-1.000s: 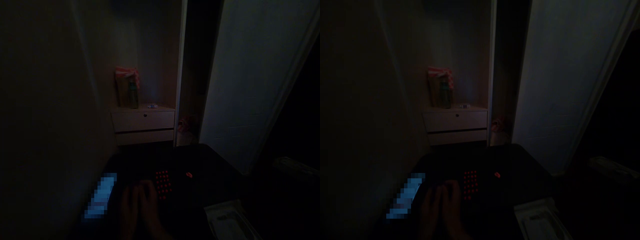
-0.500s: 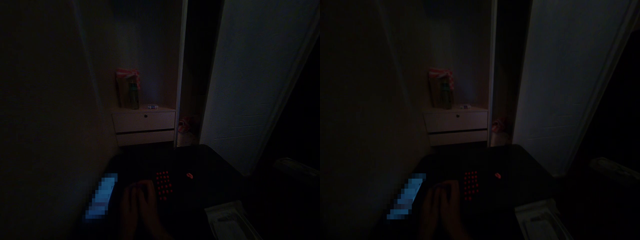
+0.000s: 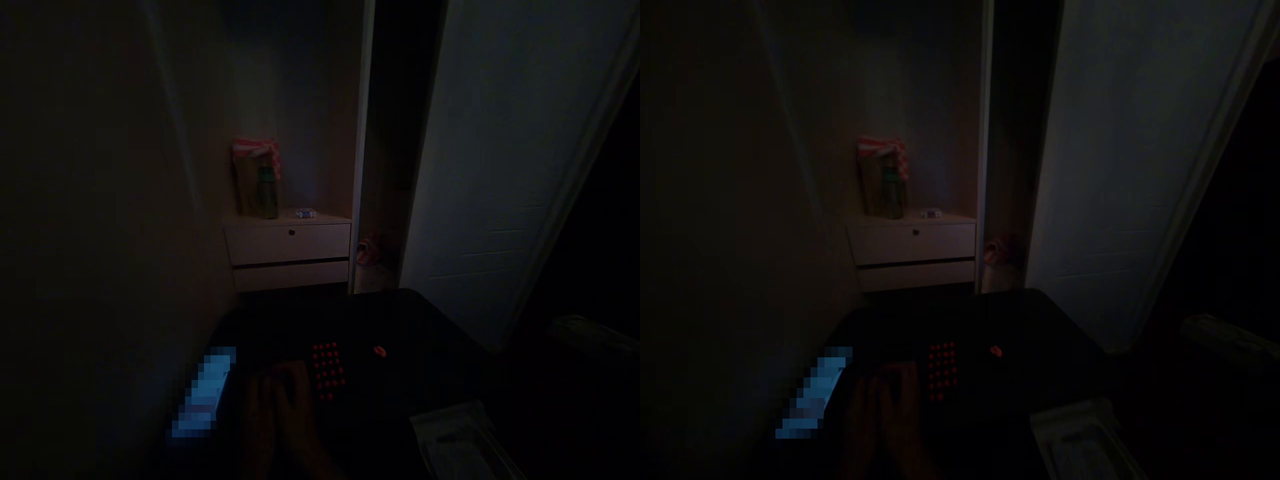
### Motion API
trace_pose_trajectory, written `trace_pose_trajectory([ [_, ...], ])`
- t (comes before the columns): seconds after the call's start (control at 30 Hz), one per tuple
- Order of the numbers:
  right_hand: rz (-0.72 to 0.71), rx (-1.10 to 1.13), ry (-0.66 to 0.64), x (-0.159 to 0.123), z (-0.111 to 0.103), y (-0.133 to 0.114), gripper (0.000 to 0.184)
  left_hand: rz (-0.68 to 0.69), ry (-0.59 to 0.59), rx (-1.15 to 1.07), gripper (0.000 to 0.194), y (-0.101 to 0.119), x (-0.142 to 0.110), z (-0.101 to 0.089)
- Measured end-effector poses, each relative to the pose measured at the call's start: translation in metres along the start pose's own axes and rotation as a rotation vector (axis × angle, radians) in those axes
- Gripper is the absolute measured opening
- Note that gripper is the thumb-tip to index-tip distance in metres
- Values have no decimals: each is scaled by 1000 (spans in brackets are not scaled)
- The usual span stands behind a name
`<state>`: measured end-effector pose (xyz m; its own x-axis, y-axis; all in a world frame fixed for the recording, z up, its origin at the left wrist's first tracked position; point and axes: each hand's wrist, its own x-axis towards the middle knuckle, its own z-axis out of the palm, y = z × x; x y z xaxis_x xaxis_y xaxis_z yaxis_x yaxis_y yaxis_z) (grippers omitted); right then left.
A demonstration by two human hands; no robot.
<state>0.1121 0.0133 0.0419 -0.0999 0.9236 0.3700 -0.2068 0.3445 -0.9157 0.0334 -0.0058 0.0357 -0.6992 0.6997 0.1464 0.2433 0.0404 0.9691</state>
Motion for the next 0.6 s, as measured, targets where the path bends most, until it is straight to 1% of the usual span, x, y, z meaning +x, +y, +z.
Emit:
trace_pose_trajectory([
  [0.07,2,-1,4,0,0,1,13,-15,7,14,85,-4,1,1],
  [0.17,12,11,7,-1,1,3,11,34,-24,-2,78,-12,3,3],
  [0.3,28,17,-2,-1,1,3,12,23,-4,-17,83,-19,4,3],
  [0.4,25,20,-7,-1,1,3,12,23,21,-4,84,-18,3,2],
  [0.6,44,32,9,1,2,6,13,103,14,7,68,-10,2,-1],
])
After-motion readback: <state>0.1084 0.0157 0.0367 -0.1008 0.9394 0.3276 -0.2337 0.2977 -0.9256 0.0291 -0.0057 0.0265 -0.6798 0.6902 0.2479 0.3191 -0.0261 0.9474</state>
